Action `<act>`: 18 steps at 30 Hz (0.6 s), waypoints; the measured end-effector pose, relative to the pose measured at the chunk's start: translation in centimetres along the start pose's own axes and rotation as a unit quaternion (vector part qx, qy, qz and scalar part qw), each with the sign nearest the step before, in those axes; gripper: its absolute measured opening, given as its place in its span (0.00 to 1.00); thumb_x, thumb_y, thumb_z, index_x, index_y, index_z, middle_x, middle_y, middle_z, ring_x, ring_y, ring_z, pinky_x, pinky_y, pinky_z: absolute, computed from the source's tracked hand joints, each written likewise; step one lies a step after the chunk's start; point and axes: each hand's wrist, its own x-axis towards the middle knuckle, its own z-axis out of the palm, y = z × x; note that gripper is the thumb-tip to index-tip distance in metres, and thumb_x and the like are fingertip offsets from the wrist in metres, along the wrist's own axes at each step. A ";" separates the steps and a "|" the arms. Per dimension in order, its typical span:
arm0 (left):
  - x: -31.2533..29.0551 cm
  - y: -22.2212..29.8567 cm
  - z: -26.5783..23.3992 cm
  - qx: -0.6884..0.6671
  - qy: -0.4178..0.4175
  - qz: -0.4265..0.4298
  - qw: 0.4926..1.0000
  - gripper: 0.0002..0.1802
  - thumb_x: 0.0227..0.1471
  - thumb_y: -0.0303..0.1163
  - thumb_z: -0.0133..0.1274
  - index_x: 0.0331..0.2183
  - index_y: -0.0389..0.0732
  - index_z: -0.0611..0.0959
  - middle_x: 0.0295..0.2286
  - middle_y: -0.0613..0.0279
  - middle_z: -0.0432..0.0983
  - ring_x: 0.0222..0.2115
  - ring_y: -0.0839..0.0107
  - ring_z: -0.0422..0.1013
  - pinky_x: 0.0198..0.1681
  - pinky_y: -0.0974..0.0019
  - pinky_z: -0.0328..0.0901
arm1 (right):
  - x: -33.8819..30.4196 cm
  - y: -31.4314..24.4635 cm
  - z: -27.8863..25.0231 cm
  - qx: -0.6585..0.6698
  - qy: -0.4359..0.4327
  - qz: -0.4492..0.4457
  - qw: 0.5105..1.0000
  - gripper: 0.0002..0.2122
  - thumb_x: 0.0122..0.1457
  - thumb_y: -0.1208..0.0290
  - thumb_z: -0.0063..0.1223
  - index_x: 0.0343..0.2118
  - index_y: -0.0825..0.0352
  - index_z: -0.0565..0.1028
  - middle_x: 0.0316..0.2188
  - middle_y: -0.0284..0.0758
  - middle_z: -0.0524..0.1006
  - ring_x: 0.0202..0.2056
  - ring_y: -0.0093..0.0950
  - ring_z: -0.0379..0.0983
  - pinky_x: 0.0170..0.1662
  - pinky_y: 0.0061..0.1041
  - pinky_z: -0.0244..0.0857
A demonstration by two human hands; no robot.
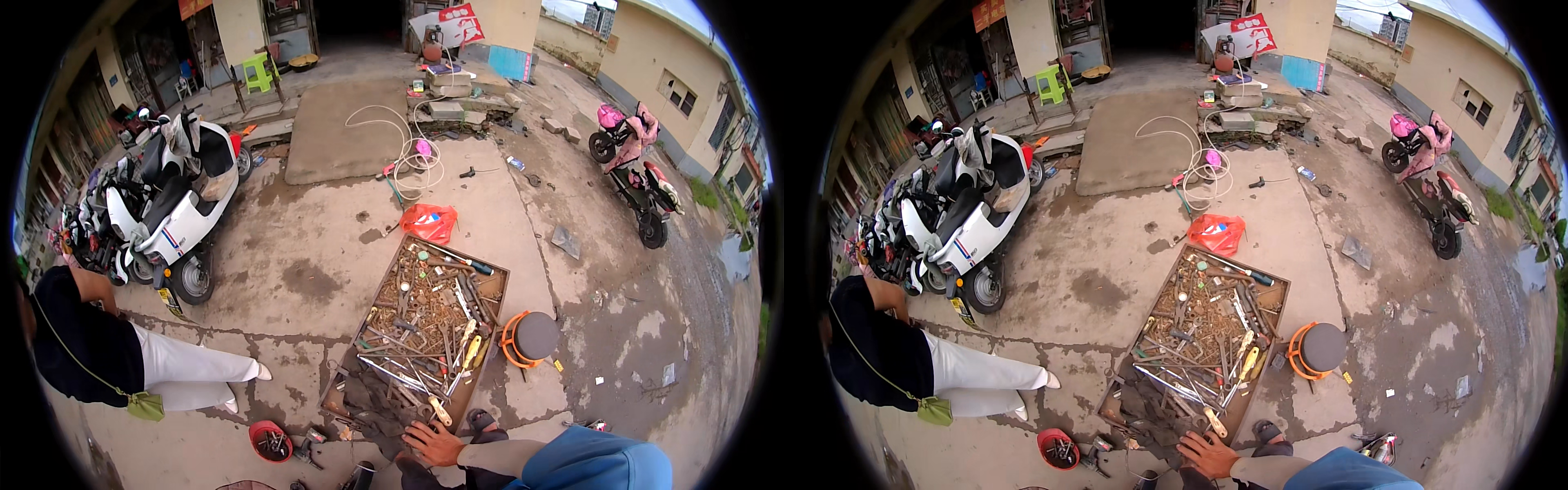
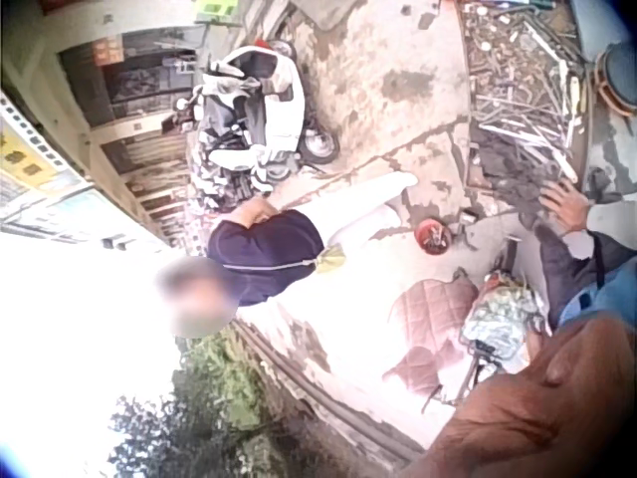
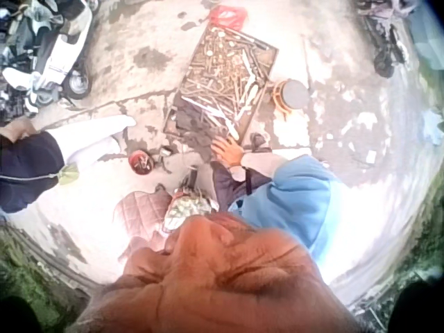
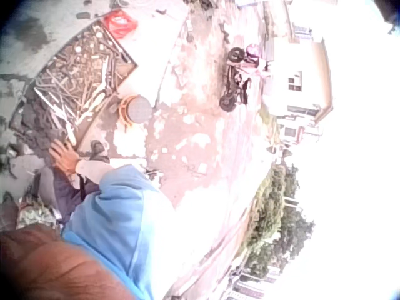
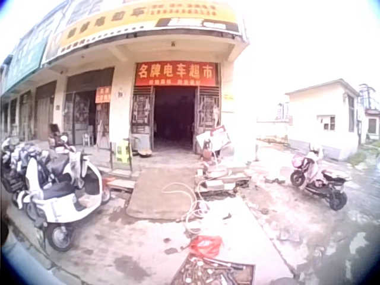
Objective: The person repairs an electric bicycle by using a screwdriver to remove screws from the dashboard cover and then manipulating the wiring and connectors inside.
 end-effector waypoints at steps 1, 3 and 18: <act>-0.4 0.7 0.1 -0.006 -0.001 -0.008 1.000 0.34 0.64 0.43 0.55 0.65 0.38 0.70 0.64 0.42 0.65 0.67 0.44 0.58 0.70 0.41 0.53 | 0.1 0.1 0.0 -0.008 -0.010 0.001 1.000 0.36 0.66 0.57 0.57 0.74 0.59 0.56 0.72 0.39 0.58 0.74 0.40 0.49 0.67 0.53 0.49; -2.1 2.0 0.9 -0.012 -0.001 -0.031 0.999 0.34 0.63 0.43 0.55 0.65 0.38 0.70 0.64 0.42 0.65 0.67 0.44 0.58 0.70 0.41 0.53 | 0.4 -0.1 -0.1 -0.009 -0.023 -0.002 1.000 0.36 0.66 0.57 0.56 0.74 0.59 0.55 0.73 0.39 0.57 0.74 0.40 0.48 0.67 0.53 0.48; 6.1 21.2 6.3 -0.132 0.017 0.004 0.991 0.42 0.69 0.50 0.48 0.69 0.28 0.58 0.68 0.26 0.47 0.68 0.29 0.49 0.70 0.42 0.50 | -26.6 22.7 -13.4 0.120 -0.077 0.338 0.930 0.24 0.66 0.55 0.54 0.59 0.66 0.73 0.51 0.52 0.79 0.53 0.52 0.75 0.57 0.49 0.69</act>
